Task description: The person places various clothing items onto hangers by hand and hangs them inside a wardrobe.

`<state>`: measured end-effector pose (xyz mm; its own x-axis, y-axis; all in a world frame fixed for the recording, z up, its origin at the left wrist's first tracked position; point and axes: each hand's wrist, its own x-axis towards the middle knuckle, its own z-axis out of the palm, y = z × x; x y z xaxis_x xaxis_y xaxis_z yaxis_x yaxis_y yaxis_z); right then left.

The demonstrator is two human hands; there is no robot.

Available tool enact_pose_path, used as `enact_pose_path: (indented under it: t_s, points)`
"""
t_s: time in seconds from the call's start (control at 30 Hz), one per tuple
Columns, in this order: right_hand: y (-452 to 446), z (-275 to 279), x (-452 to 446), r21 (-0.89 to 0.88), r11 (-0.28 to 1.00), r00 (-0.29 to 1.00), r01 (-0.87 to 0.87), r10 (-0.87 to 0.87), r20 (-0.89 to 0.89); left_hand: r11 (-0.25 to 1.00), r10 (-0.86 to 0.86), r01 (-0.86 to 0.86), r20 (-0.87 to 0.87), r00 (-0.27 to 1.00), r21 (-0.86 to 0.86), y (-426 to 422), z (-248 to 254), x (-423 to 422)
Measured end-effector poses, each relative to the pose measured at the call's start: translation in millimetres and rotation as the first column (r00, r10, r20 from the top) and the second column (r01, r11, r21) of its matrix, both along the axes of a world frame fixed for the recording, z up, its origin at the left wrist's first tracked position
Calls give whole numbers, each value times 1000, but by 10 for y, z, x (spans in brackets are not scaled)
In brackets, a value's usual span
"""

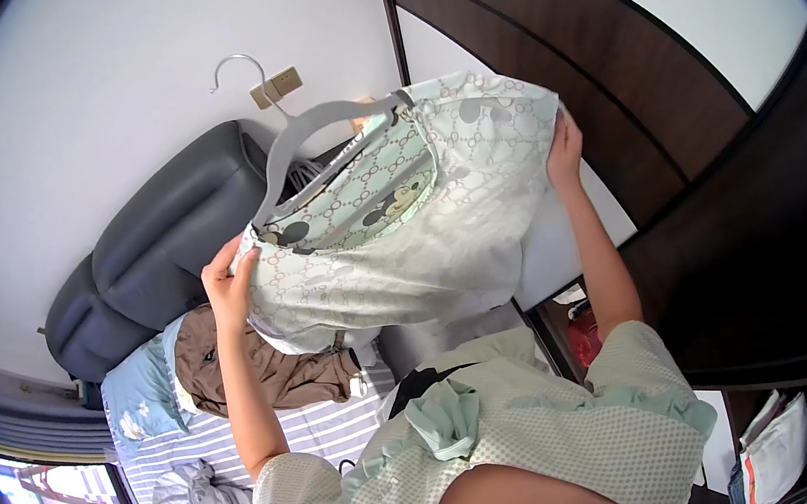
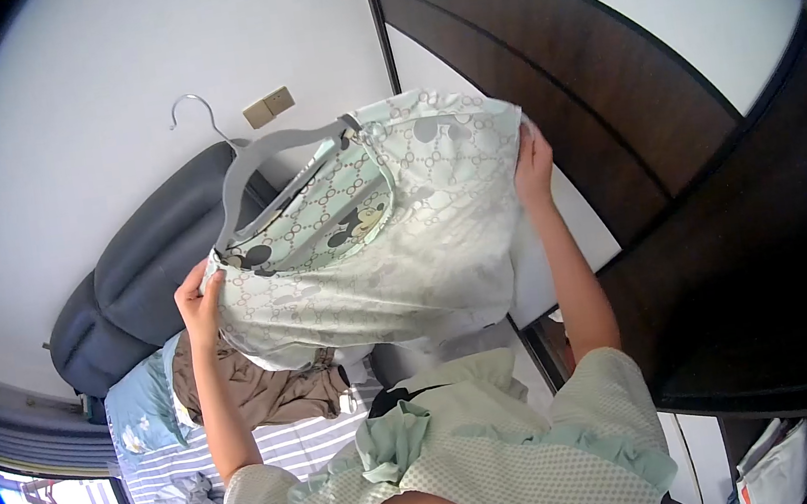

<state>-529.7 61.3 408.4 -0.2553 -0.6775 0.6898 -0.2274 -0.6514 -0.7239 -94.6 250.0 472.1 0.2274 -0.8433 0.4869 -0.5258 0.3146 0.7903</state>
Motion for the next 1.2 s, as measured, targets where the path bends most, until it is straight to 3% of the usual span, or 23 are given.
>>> enact_pose_path:
  t_s: [0.13,0.17,0.27,0.33,0.4,0.43,0.47,0.53,0.63,0.73,0.77,0.87,1.0,1.2]
  points:
    - [-26,299,-69,16,992,989,-125,124,77,992,-107,99,122,987,76,57,-133,-32]
    - [-90,324,-139,19,985,982,-171,168,88,984,-139,130,70,988,120,89,-173,-62]
    - [-233,411,-296,18,945,818,-326,273,506,970,-189,187,-2,982,156,181,-209,-151]
    - [-347,369,-402,79,975,952,-209,185,243,969,-188,189,-17,982,157,223,-211,-158]
    - [-564,205,-493,100,982,983,-159,167,-74,971,-202,207,-56,978,120,237,-240,-143]
    - [-462,235,-498,323,925,936,-199,277,-219,972,-208,215,-74,975,99,232,-259,-136]
    - [-551,32,-519,410,896,897,-172,314,-311,979,-190,197,-102,976,60,218,-278,-157]
    - [-254,183,-365,455,864,872,-216,380,-308,988,-153,152,-163,975,-18,198,-311,-249]
    - [-90,322,-200,71,991,989,-111,117,-87,991,-132,135,-165,977,6,167,-294,-320]
    - [314,545,-56,-1,1000,991,11,-11,-133,992,-123,127,-164,979,13,145,-264,-421]
    - [415,572,6,-33,999,965,29,-36,-260,992,-121,124,-166,979,10,137,-272,-467]
    - [763,802,462,22,1000,941,22,-13,-337,990,-134,140,-183,974,17,88,-266,-504]
    - [627,675,666,-43,992,915,116,-124,-384,987,-153,158,-153,976,20,95,-192,-577]
    - [468,711,599,-148,984,921,94,-142,-364,995,-92,94,73,993,-25,99,-152,-637]
